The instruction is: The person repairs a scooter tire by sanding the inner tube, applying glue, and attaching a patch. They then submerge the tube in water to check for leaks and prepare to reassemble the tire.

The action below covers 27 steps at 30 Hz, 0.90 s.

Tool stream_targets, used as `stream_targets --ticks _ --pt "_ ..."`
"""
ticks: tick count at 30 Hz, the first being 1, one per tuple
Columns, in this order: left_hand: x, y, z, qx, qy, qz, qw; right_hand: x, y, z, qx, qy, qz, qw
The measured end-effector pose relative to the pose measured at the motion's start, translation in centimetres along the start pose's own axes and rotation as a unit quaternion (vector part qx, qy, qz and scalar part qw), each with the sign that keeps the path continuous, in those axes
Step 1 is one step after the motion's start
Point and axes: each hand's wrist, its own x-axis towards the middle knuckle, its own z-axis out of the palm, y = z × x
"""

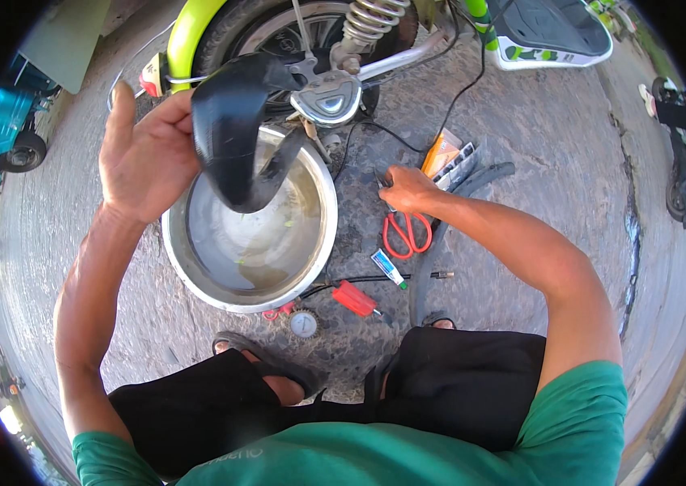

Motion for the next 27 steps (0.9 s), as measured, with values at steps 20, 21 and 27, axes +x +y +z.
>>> stream_targets --ticks 20,21,27 --pt "1.5 0.0 1.0 0.019 -0.025 -0.002 1.000 -6.6 -15.4 -12.8 0.410 0.033 -0.305 0.859" --pt "1.4 0.4 1.2 0.037 -0.008 -0.002 0.999 -6.7 -15.2 -13.3 0.434 0.011 -0.288 0.854" --pt "2.9 -2.0 -0.2 -0.024 -0.068 -0.030 0.997 -5.1 -14.6 -15.1 0.467 0.016 -0.336 0.818"
